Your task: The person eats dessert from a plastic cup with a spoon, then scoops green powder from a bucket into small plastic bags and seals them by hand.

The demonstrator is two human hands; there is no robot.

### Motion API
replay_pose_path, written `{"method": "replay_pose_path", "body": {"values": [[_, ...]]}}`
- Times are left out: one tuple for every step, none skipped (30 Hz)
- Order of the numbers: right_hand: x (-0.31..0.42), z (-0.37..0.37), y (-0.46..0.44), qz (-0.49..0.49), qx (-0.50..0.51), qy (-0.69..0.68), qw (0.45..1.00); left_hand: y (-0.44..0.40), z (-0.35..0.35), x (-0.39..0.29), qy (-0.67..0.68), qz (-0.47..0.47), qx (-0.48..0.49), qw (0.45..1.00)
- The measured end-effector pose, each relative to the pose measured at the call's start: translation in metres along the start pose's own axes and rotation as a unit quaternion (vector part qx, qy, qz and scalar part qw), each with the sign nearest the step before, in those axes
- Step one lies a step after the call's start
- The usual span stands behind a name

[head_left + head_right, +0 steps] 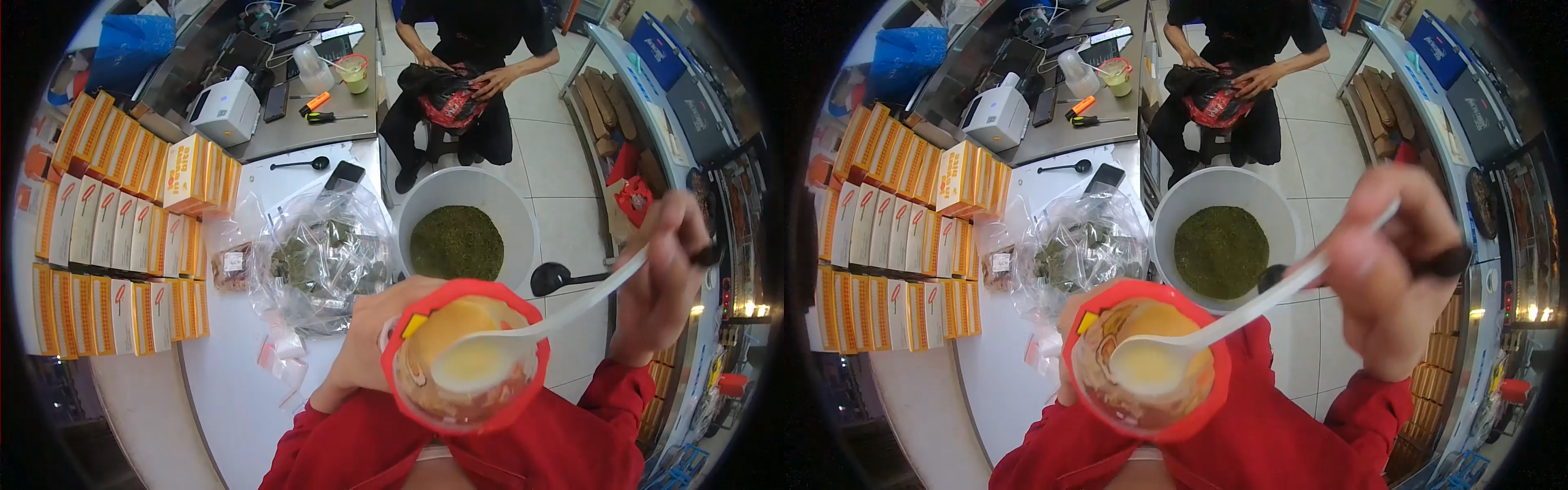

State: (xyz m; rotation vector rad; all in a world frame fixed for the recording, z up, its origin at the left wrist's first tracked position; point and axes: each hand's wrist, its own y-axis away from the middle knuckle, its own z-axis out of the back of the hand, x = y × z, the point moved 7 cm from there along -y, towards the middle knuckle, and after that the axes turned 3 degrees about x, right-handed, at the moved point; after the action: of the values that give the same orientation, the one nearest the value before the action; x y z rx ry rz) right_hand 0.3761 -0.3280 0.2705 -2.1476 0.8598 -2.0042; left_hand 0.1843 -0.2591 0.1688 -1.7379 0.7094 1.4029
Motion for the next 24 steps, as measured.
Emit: {"method": "replay_pose_path", "body": {"values": [[0.0, -0.006, 0.007, 0.031, 0.017, 0.028, 0.999, -0.003, 0.002, -0.002, -0.041, -0.012, -0.005, 0.999], [0.002, -0.014, 0.01, 0.03, 0.078, 0.066, 0.994, -0.005, 0.005, -0.003, -0.081, -0.022, -0.014, 0.996], [0.005, -0.022, 0.014, 0.033, 0.139, 0.103, 0.984, -0.006, 0.006, -0.004, -0.105, -0.027, -0.022, 0.994], [0.004, -0.031, 0.017, 0.018, 0.19, 0.127, 0.973, -0.007, 0.008, -0.004, -0.127, -0.031, -0.032, 0.991], [0.002, -0.04, 0.02, 0.004, 0.241, 0.15, 0.959, -0.008, 0.009, -0.004, -0.142, -0.034, -0.041, 0.988], [0.005, -0.054, 0.021, 0.077, 0.232, 0.195, 0.95, -0.008, 0.01, -0.004, -0.15, -0.036, -0.044, 0.987], [0.008, -0.062, 0.024, 0.149, 0.221, 0.238, 0.934, -0.009, 0.01, -0.004, -0.157, -0.036, -0.049, 0.986], [0.004, -0.06, 0.025, 0.149, 0.219, 0.238, 0.934, -0.009, 0.011, -0.004, -0.163, -0.037, -0.054, 0.984], [0.004, -0.059, 0.029, 0.183, 0.22, 0.242, 0.927, -0.009, 0.011, -0.004, -0.169, -0.037, -0.056, 0.983], [0.005, -0.058, 0.029, 0.2, 0.22, 0.245, 0.923, -0.009, 0.011, -0.005, -0.173, -0.039, -0.061, 0.982], [0.007, -0.056, 0.029, 0.218, 0.221, 0.247, 0.918, -0.009, 0.011, -0.005, -0.177, -0.038, -0.062, 0.981], [0.013, -0.056, 0.03, 0.255, 0.23, 0.243, 0.907, -0.009, 0.012, -0.005, -0.181, -0.039, -0.067, 0.98], [0.02, -0.056, 0.03, 0.293, 0.24, 0.238, 0.895, -0.009, 0.013, -0.005, -0.184, -0.038, -0.069, 0.98], [0.025, -0.054, 0.028, 0.294, 0.24, 0.238, 0.894, -0.009, 0.013, -0.005, -0.187, -0.038, -0.071, 0.979], [0.028, -0.06, 0.03, 0.31, 0.296, 0.249, 0.869, -0.008, 0.013, -0.005, -0.19, -0.037, -0.073, 0.978], [0.029, -0.065, 0.035, 0.325, 0.35, 0.26, 0.839, -0.008, 0.014, -0.005, -0.194, -0.037, -0.074, 0.978], [0.026, -0.068, 0.038, 0.356, 0.341, 0.275, 0.826, -0.009, 0.013, -0.005, -0.198, -0.039, -0.074, 0.977], [0.02, -0.069, 0.039, 0.357, 0.34, 0.275, 0.825, -0.008, 0.013, -0.006, -0.201, -0.04, -0.074, 0.976], [0.013, -0.071, 0.042, 0.362, 0.341, 0.298, 0.815, -0.008, 0.013, -0.006, -0.202, -0.04, -0.077, 0.975], [0.01, -0.072, 0.044, 0.368, 0.341, 0.321, 0.803, -0.008, 0.012, -0.007, -0.206, -0.044, -0.074, 0.975], [0.009, -0.071, 0.041, 0.346, 0.344, 0.341, 0.803, -0.008, 0.013, -0.007, -0.204, -0.041, -0.089, 0.974], [0.01, -0.069, 0.041, 0.346, 0.344, 0.341, 0.804, -0.008, 0.014, -0.007, -0.201, -0.038, -0.104, 0.973], [0.008, -0.065, 0.037, 0.305, 0.34, 0.324, 0.829, -0.008, 0.014, -0.007, -0.198, -0.035, -0.118, 0.972], [0.006, -0.06, 0.034, 0.262, 0.334, 0.306, 0.852, -0.008, 0.014, -0.006, -0.2, -0.029, -0.117, 0.972]]}}
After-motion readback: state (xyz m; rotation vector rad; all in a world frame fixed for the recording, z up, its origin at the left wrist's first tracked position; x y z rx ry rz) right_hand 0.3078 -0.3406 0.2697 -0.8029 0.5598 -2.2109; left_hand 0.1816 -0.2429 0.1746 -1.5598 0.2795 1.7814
